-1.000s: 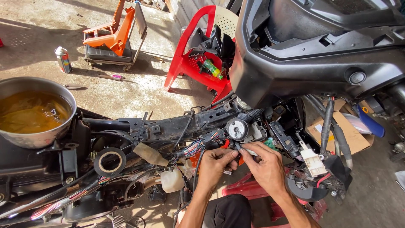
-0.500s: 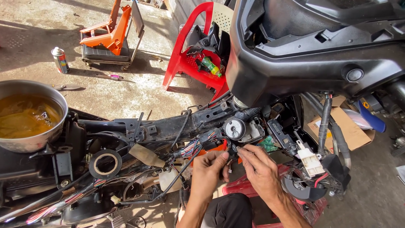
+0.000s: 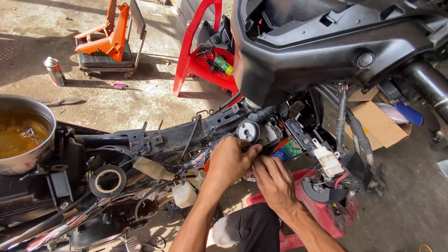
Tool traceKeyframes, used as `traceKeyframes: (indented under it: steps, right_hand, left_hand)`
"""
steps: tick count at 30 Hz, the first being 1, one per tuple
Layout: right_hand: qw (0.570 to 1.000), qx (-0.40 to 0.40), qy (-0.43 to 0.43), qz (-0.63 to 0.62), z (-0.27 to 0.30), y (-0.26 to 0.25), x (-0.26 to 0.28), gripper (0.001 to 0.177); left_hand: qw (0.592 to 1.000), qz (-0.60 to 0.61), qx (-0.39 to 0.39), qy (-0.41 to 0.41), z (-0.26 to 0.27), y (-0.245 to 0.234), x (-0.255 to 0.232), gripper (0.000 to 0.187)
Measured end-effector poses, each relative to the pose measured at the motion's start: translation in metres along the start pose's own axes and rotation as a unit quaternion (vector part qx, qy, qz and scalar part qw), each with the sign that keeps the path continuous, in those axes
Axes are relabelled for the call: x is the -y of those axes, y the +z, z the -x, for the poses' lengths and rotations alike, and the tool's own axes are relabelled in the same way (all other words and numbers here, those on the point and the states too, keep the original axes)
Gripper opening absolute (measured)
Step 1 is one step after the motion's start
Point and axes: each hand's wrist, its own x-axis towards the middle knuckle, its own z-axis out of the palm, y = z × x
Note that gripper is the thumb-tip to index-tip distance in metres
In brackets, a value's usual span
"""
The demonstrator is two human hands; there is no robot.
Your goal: The person works on the exposed wiring of a motorcycle, using electrical tape to wrap and secure connections. They also use pliers to strip or cut wires and manipulate the electrical harness near the fuel tank.
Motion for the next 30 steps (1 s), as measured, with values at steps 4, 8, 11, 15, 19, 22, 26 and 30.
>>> traceKeyframes:
  steps: [4,8,11,15,19,22,26,30]
  right_hand:
    - [0.998,0.047,0.019,0.044,0.01,0.006,-0.002,0.025]
    - [0.993,0.082,0.035,0.076,0.027,0.023,-0.012,0.028]
    - [0.993,0.031,0.04,0.109,0.031,0.042,-0.017,0.031]
    - [0.886,0.28,0.365,-0.063,-0.022,0.005,0.009,0.041]
    - [0.856,0.231,0.414,-0.206,-0.003,0.036,-0.03,0.034]
    - [0.825,0.195,0.447,-0.287,0.004,0.036,-0.049,0.03]
    - [0.683,0.267,0.559,-0.387,-0.02,0.017,-0.041,0.015]
    - [0.642,0.301,0.534,-0.46,-0.036,0.001,-0.034,0.05]
  left_hand:
    - [1.0,0.017,0.011,-0.003,0.008,-0.005,-0.007,0.05]
    - [0.978,0.154,0.021,0.139,0.028,-0.007,-0.02,0.036]
    - [0.94,0.088,0.009,0.329,0.07,0.02,-0.034,0.038]
    - [0.928,0.113,-0.298,0.194,0.066,0.187,0.078,0.043]
    - [0.833,0.398,-0.358,0.138,0.068,0.146,0.048,0.019]
    - [0.722,0.576,-0.372,0.09,0.053,0.136,0.049,0.033]
    - [0.732,0.664,-0.156,0.011,0.022,0.133,0.09,0.054]
    - [0.715,0.694,-0.01,0.081,0.006,0.135,0.099,0.067]
